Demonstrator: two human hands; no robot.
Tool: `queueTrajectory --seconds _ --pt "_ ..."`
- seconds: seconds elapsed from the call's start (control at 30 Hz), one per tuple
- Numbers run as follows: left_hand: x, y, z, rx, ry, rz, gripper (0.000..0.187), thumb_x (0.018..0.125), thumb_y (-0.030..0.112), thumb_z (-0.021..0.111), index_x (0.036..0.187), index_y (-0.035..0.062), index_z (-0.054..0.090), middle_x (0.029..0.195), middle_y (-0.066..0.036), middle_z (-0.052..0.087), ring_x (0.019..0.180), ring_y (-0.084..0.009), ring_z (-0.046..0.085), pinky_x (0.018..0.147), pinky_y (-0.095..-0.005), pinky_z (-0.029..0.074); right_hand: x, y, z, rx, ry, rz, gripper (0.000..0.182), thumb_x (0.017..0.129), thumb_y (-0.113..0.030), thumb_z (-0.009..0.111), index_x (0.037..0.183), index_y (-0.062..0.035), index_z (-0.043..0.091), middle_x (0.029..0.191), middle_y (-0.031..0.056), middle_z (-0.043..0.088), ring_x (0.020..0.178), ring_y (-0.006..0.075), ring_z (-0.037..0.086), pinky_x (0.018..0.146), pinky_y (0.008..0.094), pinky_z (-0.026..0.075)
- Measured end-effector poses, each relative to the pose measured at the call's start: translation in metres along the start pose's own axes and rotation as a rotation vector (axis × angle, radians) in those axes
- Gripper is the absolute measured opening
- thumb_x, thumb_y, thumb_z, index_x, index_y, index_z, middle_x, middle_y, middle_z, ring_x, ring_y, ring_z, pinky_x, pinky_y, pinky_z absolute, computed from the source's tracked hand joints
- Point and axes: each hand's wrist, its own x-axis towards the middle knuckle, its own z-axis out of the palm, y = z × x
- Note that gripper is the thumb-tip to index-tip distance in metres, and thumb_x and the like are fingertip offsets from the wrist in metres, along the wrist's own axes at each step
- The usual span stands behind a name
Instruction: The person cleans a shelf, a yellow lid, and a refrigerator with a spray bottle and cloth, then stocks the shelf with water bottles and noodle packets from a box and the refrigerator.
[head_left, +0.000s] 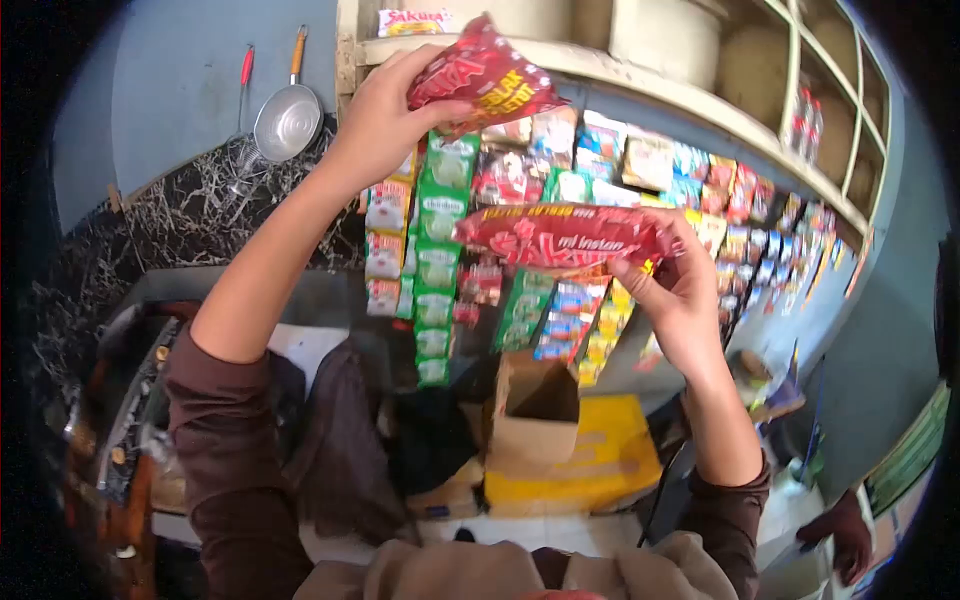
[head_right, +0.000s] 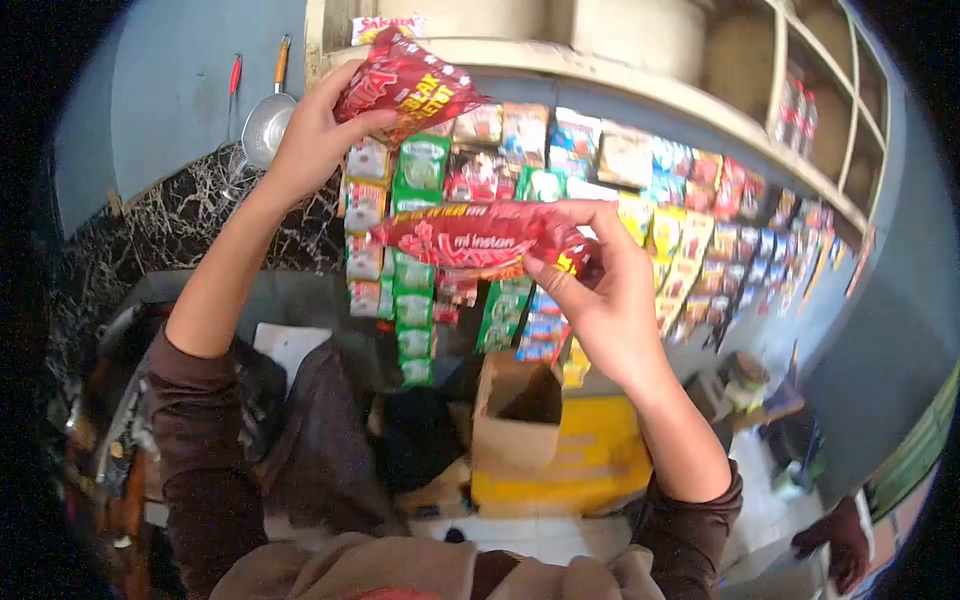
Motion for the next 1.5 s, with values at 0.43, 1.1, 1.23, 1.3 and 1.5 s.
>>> queueTrajectory --seconds 0.43,1.1,1.23,1.3,1.5 --pt "0.19 -0.139 0.018 0.66 0.337 0.056 0.046 0.062 0.032 0.07 0.1 0.0093 0.057 0.092 -0.01 0.061 0.083 -0.0267 0.058 0.07 -0.0344 0.044 0.336 0.028 -0.006 -0.802 0.569 -0.505 0.038 0.067 -0.029 0.066 0.092 -0.0024 0.056 0.095 0.0188 0.059 0.082 0.0308 0.059 0.07 0.0381 0.046" --pt "0.283 -0.253 0.073 0.916 -0.869 -0.265 0.043 0.063 0.029 0.072 0.098 0.0093 0.057 0.097 -0.013 0.056 0.087 -0.0277 0.056 0.071 -0.0405 0.044 0.478 0.06 0.014 -1.347 -0.041 0.088 0.014 0.073 -0.006 0.051 0.08 0.0021 0.06 0.081 0.0169 0.061 0.067 0.0237 0.062 0.057 0.0338 0.052" --pt "0.285 -0.253 0.069 0.569 -0.858 -0.556 0.063 0.07 0.02 0.066 0.125 0.0143 0.036 0.099 -0.012 0.056 0.087 -0.0265 0.056 0.067 -0.039 0.048 0.514 0.031 0.006 -1.065 -0.232 0.646 0.018 0.076 -0.003 0.057 0.092 0.0011 0.053 0.086 0.0099 0.058 0.069 0.022 0.06 0.056 0.0311 0.055" --pt "0.289 -0.251 0.067 0.583 -0.937 -0.576 0.073 0.071 0.015 0.063 0.132 0.0174 0.023 0.103 -0.012 0.054 0.09 -0.0253 0.055 0.067 -0.0381 0.049 0.518 0.031 0.009 -1.02 -0.121 0.605 0.02 0.078 -0.007 0.057 0.095 0.0008 0.052 0.093 0.011 0.056 0.075 0.021 0.06 0.059 0.0302 0.056" --pt "0.291 -0.231 0.027 0.505 -0.649 -0.433 0.096 0.057 0.017 0.074 0.133 0.0143 0.015 0.115 -0.018 0.046 0.105 -0.0286 0.048 0.08 -0.0424 0.045 0.514 0.068 0.028 -0.37 -0.42 0.663 0.017 0.082 -0.006 0.05 0.095 0.0044 0.05 0.09 0.0145 0.058 0.079 0.0214 0.06 0.066 0.0285 0.055"
